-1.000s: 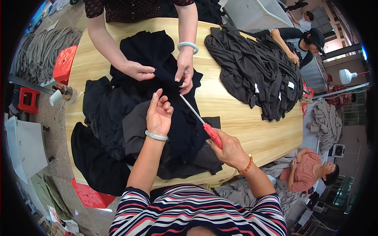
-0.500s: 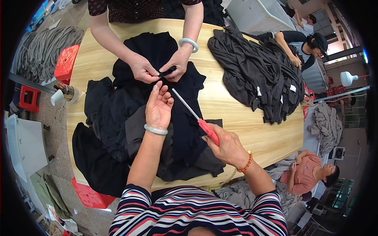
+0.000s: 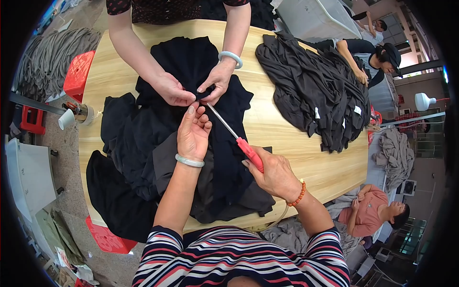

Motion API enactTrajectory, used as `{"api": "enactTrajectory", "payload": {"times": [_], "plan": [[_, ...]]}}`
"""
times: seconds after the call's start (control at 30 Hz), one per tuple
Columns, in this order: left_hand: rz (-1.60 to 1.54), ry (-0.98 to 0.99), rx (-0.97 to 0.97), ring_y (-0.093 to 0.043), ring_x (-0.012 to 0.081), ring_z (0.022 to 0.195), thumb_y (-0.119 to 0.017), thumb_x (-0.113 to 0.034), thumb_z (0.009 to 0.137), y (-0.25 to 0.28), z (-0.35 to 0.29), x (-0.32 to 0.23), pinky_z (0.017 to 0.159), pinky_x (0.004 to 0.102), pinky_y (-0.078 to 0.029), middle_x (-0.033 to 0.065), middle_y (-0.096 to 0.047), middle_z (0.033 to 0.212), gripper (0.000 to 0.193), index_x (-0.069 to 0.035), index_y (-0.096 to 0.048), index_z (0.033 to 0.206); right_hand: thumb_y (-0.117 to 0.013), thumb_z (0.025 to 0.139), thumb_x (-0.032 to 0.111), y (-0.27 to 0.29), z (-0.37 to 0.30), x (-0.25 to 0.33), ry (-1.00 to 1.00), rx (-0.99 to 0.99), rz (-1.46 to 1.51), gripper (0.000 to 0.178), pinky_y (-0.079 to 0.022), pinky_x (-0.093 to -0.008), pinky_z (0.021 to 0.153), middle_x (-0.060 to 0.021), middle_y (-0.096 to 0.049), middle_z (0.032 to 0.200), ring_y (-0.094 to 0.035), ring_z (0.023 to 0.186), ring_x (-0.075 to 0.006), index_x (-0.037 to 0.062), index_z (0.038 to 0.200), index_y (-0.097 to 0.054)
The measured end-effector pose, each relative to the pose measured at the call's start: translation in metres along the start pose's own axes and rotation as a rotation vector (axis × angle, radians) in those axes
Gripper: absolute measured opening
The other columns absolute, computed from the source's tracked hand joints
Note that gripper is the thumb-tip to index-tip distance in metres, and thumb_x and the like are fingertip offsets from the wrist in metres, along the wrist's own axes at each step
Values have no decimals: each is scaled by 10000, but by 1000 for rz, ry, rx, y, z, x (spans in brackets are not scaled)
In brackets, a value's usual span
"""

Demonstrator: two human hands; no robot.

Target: Trimming loose threads from black garments using a pair of scissors on a large work table.

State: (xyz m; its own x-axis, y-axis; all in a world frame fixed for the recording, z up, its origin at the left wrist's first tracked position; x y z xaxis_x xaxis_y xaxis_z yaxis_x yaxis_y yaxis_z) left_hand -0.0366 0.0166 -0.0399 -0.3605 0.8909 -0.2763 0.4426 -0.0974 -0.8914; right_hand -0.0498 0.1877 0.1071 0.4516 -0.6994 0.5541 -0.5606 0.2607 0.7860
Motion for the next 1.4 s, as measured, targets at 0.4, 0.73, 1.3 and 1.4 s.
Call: {"api": "enactTrajectory", "payload": {"times": [0.4,0.73,1.3,1.4], "plan": [[14,4,4,-565,116,772,-651,-215,900,4,-1,2,675,248,-458,41,-635,943,255,-44,-625,1089,-582,905,290,1,9,6,-55,56,-123,337,-482,-460,676,-219,-622,684,-623,674,-398,33,1122,-568],[24,-8,-5,-553,119,767,-659,-224,895,9,-1,2,678,248,-458,44,-628,943,264,-43,-627,1084,-574,907,298,-2,12,10,-47,70,-167,332,-484,-466,680,-217,-621,676,-626,673,-399,30,1103,-573],[40,-11,-2,-564,114,768,-650,-224,901,15,-1,3,669,246,-459,30,-632,923,280,-47,-616,1115,-560,912,302,0,10,8,-24,21,-172,279,-503,-471,664,-209,-630,678,-639,678,-396,45,1018,-585],[53,-20,-3,-566,112,760,-652,-221,899,16,-1,1,666,244,-461,31,-633,925,280,-53,-614,1118,-561,911,298,2,10,5,-57,5,-158,282,-501,-469,676,-211,-631,693,-636,696,-403,47,1040,-577]]}}
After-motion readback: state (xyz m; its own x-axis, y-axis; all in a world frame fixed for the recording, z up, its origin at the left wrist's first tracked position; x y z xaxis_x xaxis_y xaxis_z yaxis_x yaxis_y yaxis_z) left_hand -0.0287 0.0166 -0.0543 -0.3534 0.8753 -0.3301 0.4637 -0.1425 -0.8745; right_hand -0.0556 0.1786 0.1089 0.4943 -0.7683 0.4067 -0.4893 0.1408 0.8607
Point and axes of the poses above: each hand's wrist, its own z-axis towards the middle knuckle, its own y-axis out of the back of the hand, x = y × z, the point moved 10 cm from there along z, towards the middle knuckle
